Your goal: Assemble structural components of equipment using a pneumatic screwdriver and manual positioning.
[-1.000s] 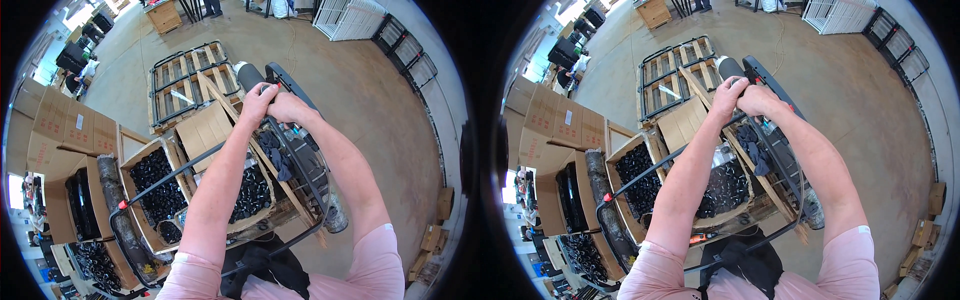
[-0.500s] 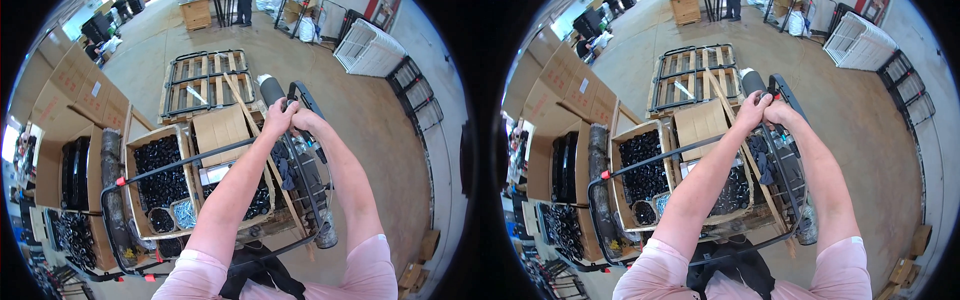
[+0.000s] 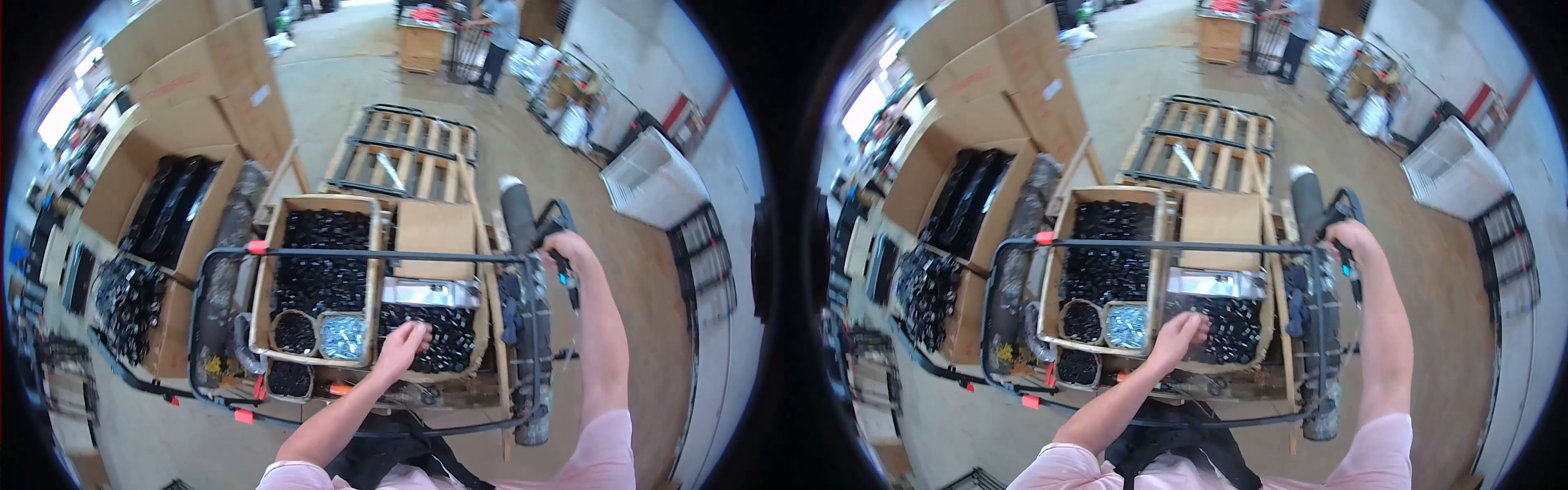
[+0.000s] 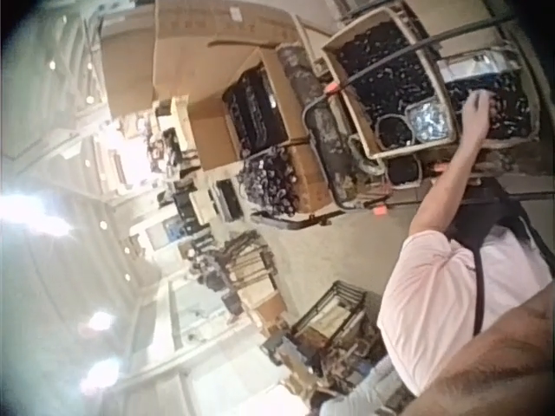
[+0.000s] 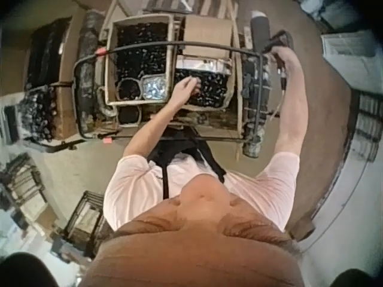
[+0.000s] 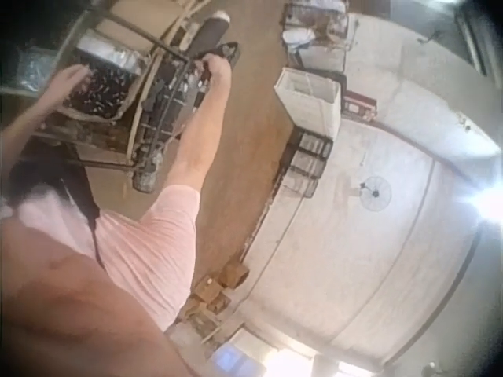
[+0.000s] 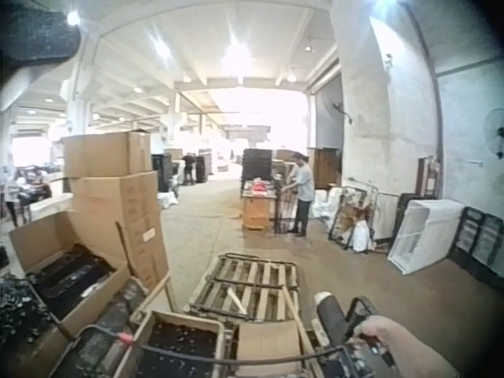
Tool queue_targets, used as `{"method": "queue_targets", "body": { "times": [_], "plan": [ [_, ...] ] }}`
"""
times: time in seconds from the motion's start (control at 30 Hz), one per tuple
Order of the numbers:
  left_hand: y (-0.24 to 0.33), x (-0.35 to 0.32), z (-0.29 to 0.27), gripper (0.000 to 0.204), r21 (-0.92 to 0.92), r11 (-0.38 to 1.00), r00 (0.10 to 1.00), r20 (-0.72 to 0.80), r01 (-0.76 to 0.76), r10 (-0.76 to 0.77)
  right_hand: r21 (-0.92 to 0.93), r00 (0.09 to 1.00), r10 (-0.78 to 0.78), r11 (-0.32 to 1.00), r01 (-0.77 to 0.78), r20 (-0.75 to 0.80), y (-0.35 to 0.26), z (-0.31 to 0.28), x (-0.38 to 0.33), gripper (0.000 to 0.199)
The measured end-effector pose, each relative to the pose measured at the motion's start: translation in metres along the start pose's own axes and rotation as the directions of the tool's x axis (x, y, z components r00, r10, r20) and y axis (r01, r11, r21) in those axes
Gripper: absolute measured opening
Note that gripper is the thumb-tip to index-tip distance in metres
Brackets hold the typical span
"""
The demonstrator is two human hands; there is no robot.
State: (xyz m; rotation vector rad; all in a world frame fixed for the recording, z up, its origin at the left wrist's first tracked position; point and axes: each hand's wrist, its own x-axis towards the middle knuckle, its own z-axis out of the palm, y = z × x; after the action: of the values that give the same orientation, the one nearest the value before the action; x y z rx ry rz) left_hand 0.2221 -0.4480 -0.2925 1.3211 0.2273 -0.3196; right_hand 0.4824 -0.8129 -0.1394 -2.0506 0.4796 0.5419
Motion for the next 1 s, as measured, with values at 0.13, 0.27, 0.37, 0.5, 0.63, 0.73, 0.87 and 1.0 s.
{"method": "queue_targets", "body": {
  "times": [0.13,0.27,0.37,0.5,0.63,0.73,0.87,1.0],
  "plan": [
    [0.016,-0.049,-0.060,0.035,-0.102,0.994,0.988,-0.142,0.040,-0.055,0.191,0.989,-0.131,0.971,0.141,-0.065,-0.049,0.057,-0.094,0.017],
    [0.030,-0.056,-0.104,0.039,-0.134,0.990,0.987,-0.151,0.031,-0.052,-0.074,0.964,-0.240,0.966,0.249,0.111,-0.062,0.144,-0.144,0.042],
    [0.027,-0.049,-0.150,0.052,-0.193,0.975,0.993,-0.027,0.112,-0.119,-0.315,0.924,-0.311,0.874,0.371,0.223,-0.066,0.257,-0.192,0.062],
    [0.060,-0.070,-0.227,0.076,-0.324,0.904,0.960,0.127,0.278,-0.250,-0.577,0.764,-0.456,0.503,0.644,0.456,-0.065,0.397,-0.243,0.072],
    [0.031,-0.078,-0.309,0.070,-0.306,0.919,0.943,-0.140,0.248,-0.302,-0.585,0.573,-0.553,0.179,0.791,0.605,-0.051,0.524,-0.266,0.081],
    [0.049,-0.094,-0.339,0.069,-0.100,0.984,0.891,-0.419,0.148,-0.176,-0.591,0.592,-0.557,0.209,0.779,0.583,-0.051,0.583,-0.258,0.077],
    [0.046,-0.075,-0.399,0.065,0.191,0.976,0.800,-0.599,0.104,0.032,-0.490,0.513,-0.652,0.240,0.838,0.558,-0.067,0.634,-0.239,0.080],
    [0.048,-0.052,-0.424,0.067,0.330,0.927,0.783,-0.618,0.178,0.070,-0.533,0.540,-0.639,0.231,0.814,0.547,-0.074,0.659,-0.215,0.075]
  ]
}}
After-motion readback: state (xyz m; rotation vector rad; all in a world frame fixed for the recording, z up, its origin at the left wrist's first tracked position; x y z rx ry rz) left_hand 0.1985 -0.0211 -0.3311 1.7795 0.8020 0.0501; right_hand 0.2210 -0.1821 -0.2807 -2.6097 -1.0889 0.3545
